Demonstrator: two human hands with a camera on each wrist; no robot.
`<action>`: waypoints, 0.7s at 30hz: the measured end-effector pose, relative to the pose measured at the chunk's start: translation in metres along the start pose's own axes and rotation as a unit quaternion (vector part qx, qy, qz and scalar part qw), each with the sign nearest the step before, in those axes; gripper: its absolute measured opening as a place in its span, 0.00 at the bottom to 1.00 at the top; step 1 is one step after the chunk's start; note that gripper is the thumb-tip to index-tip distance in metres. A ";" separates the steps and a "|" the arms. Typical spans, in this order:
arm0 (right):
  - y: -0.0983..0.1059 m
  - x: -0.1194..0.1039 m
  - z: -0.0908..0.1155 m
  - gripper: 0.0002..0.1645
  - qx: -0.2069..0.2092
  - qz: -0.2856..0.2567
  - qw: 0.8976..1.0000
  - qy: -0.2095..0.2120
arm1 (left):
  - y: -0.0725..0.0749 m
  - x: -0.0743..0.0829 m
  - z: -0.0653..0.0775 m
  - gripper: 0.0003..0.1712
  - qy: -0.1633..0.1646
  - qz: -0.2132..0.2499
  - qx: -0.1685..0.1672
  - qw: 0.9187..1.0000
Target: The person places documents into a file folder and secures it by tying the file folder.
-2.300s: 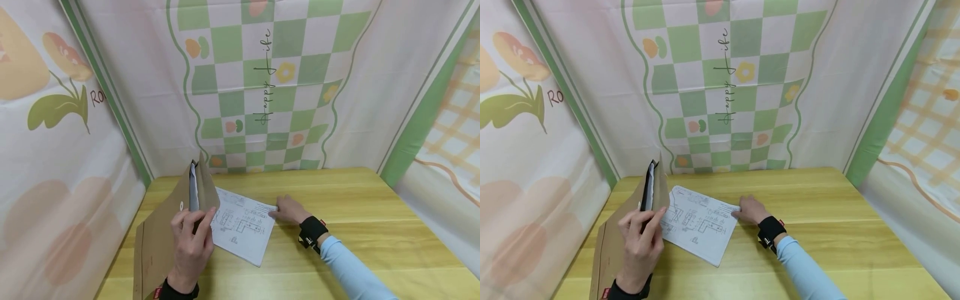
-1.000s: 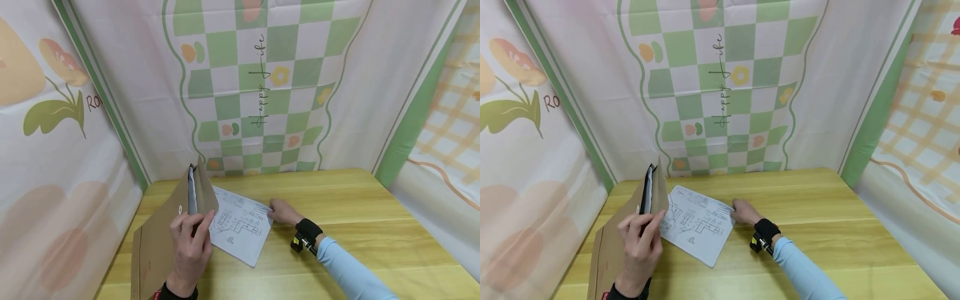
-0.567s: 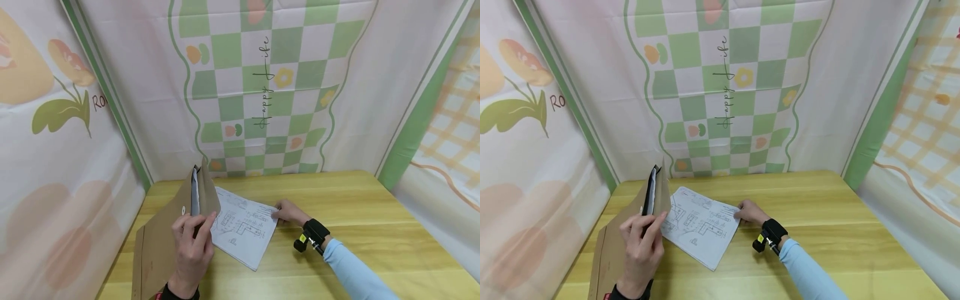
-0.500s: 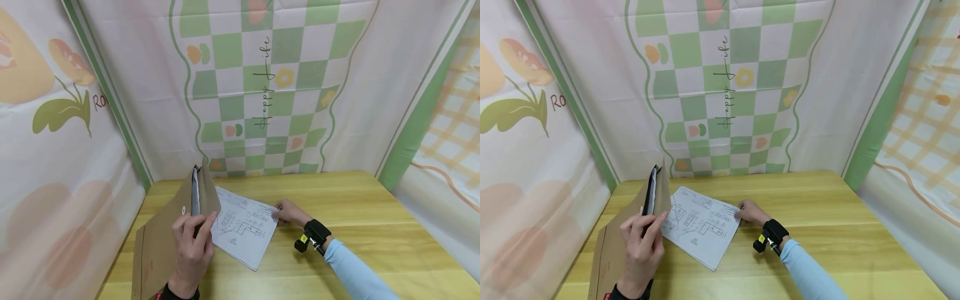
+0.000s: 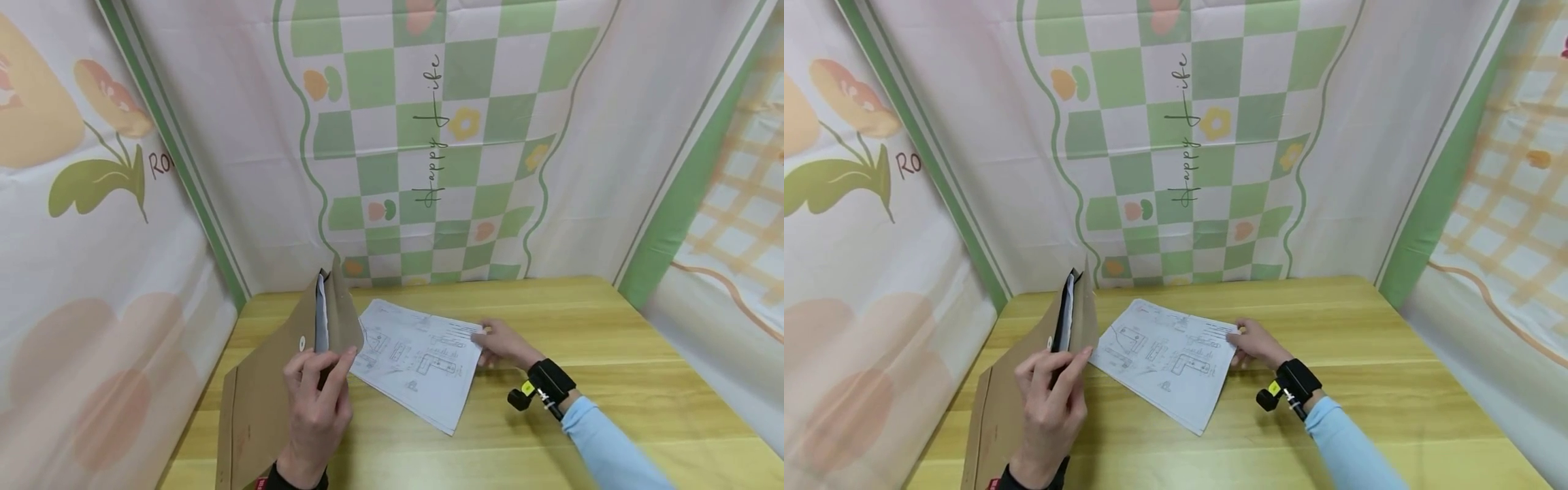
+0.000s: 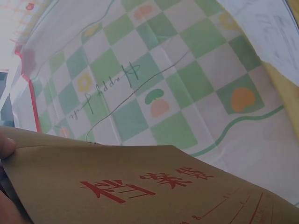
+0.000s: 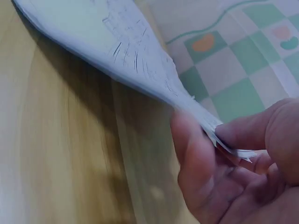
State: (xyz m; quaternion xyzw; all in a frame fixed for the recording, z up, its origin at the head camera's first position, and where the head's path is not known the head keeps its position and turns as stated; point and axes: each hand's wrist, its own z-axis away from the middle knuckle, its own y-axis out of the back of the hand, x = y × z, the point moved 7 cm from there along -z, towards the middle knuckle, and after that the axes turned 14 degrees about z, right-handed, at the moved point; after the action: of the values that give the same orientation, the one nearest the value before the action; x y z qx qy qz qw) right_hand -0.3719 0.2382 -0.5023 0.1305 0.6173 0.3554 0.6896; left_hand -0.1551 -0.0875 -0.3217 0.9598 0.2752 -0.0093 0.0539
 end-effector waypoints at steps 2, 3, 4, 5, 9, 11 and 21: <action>0.006 0.003 0.004 0.21 -0.003 -0.004 1.000 -0.006 | 0.001 0.000 0.000 0.16 -0.002 0.000 0.004 1.000; 0.010 0.005 0.006 0.21 -0.001 -0.002 1.000 -0.008 | 0.001 0.000 0.000 0.16 -0.002 0.000 0.006 1.000; 0.014 0.007 0.008 0.21 0.003 -0.001 1.000 -0.012 | 0.001 0.001 0.000 0.16 -0.003 0.000 0.006 1.000; 0.018 0.009 0.010 0.21 0.009 0.001 1.000 -0.017 | 0.001 0.001 0.000 0.16 -0.004 0.000 0.007 1.000; 0.033 0.018 0.021 0.19 0.024 0.002 0.999 -0.028 | 0.000 0.002 0.001 0.16 -0.003 0.002 0.003 1.000; 0.040 0.021 0.026 0.20 0.027 0.001 0.999 -0.022 | 0.000 0.001 0.001 0.17 -0.002 0.002 0.001 1.000; 0.068 0.036 0.047 0.33 0.040 -0.059 0.997 -0.018 | -0.002 0.002 0.003 0.16 -0.006 0.004 -0.012 1.000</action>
State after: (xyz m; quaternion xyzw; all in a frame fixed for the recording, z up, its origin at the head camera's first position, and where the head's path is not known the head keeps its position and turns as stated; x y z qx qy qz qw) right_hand -0.3504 0.3220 -0.4779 0.1274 0.6251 0.2867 0.7147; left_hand -0.1547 -0.0853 -0.3253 0.9602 0.2708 -0.0115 0.0672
